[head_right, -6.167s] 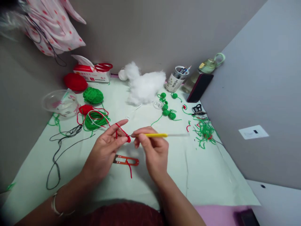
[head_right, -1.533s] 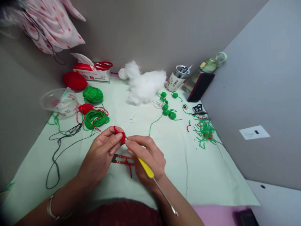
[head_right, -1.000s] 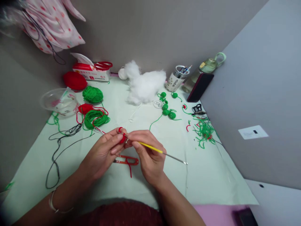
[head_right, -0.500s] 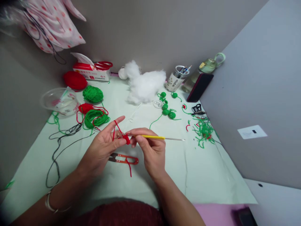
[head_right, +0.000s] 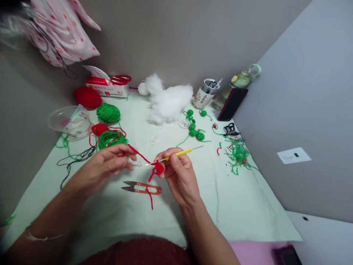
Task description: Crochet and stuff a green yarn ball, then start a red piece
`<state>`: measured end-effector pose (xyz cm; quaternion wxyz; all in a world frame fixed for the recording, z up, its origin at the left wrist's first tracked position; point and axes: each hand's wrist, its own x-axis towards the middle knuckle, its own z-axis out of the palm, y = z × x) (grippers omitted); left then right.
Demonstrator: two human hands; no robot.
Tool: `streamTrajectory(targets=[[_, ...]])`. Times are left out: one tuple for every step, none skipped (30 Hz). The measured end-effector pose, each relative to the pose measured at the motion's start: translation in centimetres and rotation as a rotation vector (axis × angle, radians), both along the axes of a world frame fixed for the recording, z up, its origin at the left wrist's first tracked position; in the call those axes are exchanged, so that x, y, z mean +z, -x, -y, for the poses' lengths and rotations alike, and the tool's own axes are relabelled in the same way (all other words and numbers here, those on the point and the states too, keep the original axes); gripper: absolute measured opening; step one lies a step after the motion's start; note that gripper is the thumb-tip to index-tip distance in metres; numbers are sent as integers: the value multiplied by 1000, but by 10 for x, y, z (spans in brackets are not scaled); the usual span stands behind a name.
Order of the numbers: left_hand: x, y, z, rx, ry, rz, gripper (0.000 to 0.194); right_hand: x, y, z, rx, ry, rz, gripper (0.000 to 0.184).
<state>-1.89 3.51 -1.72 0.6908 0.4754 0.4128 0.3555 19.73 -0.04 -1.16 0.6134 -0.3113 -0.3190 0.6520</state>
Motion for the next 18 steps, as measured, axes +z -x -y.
streamTrajectory(targets=[[1, 11, -5, 32, -61, -140, 32, 1, -1, 0, 6, -5, -8, 15], [3, 21, -10, 88, -139, -283, 30, 1, -2, 0, 14, -15, -16, 14], [5, 28, -12, 185, -238, -397, 30, 1, -2, 1, 24, -27, -22, 14], [8, 33, -13, 255, -304, -458, 30, 1, -2, 2, 33, -40, -26, 13], [12, 34, -11, 297, -333, -452, 30, 1, -2, 2, 40, -52, -28, 12], [15, 32, -8, 297, -319, -379, 30, 1, -1, 3, 44, -65, -26, 11], [19, 26, -2, 246, -257, -242, 30, 1, -1, 4, 46, -77, -18, 11], [22, 18, 4, 148, -162, -63, 34, 1, 0, 4, 44, -90, -8, 11], [25, 7, 11, 45, -75, 125, 44, 1, 0, 5, 42, -102, 6, 11], [28, -5, 17, -41, -5, 284, 57, 1, 0, 5, 34, -113, 26, 12], [30, -17, 21, -98, 55, 402, 70, 1, 0, 6, 12, -128, 51, 12], [32, -28, 24, -86, 90, 489, 74, 2, -1, 6, -21, -143, 81, 12], [34, -38, 24, -25, 106, 556, 70, 2, -1, 6, -60, -154, 110, 13], [36, -46, 22, 56, 102, 612, 63, 2, -2, 6, -97, -162, 136, 14], [37, -52, 19, 144, 67, 652, 56, 2, -3, 6, -125, -168, 159, 15], [37, -56, 16, 215, 20, 667, 53, 2, -3, 6, -137, -172, 173, 16], [36, -58, 12, 260, -45, 653, 58, 3, -3, 7, -130, -177, 178, 16], [34, -59, 9, 287, -136, 600, 64, 3, -3, 7, -115, -184, 180, 15]])
